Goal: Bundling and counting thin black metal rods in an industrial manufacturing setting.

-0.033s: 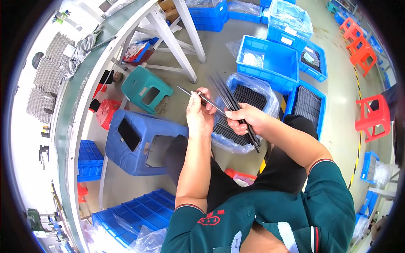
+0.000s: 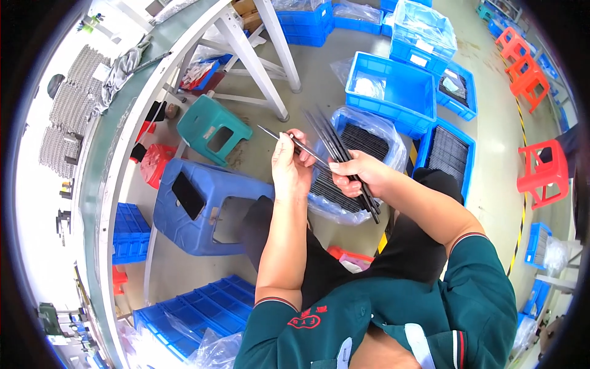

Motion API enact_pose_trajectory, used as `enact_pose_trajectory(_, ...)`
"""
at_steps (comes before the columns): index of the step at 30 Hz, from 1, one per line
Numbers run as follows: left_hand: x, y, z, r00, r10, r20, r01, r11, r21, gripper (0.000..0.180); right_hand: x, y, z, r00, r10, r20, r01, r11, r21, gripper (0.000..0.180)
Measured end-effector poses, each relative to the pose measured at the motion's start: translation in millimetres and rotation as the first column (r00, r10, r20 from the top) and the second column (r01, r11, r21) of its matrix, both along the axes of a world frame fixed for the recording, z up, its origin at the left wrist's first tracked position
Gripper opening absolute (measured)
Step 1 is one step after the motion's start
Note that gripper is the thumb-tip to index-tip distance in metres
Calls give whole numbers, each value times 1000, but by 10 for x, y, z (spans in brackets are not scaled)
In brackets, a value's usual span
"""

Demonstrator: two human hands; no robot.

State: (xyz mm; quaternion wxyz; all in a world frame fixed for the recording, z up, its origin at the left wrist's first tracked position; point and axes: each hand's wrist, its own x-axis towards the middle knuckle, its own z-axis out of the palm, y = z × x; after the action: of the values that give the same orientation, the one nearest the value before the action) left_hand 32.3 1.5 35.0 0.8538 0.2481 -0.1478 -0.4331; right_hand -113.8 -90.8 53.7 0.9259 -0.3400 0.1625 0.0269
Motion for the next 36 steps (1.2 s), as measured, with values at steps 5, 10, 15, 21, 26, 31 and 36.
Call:
enact_pose_trajectory(5,-49,-6,30,991,131,0,-130,982,138,28,42,44,5,995,-92,-39,85,983,-163,18)
enact_pose_trajectory(10,-57,-34,60,966,211,150,-242,943,230,30,58,79,1,990,-127,-67,111,973,-202,19)
enact_pose_trajectory(15,-83,22,139,985,93,147,-102,994,50,34,-3,-27,70,1000,11,19,-10,999,-39,19)
enact_pose_trajectory(21,-130,134,292,994,-91,67,97,991,-88,55,-45,-157,-5,993,45,110,-39,998,-59,18)
enact_pose_trajectory(26,-164,141,282,984,-106,146,116,991,-65,52,-58,-182,-14,983,77,164,-65,995,-75,19)
enact_pose_trajectory(31,-172,165,267,971,-105,217,136,982,-135,35,-40,-215,-35,976,103,193,-90,993,-72,21)
enact_pose_trajectory(36,-202,144,282,976,0,216,31,990,-139,31,19,-154,-39,981,85,173,-68,993,-99,20)
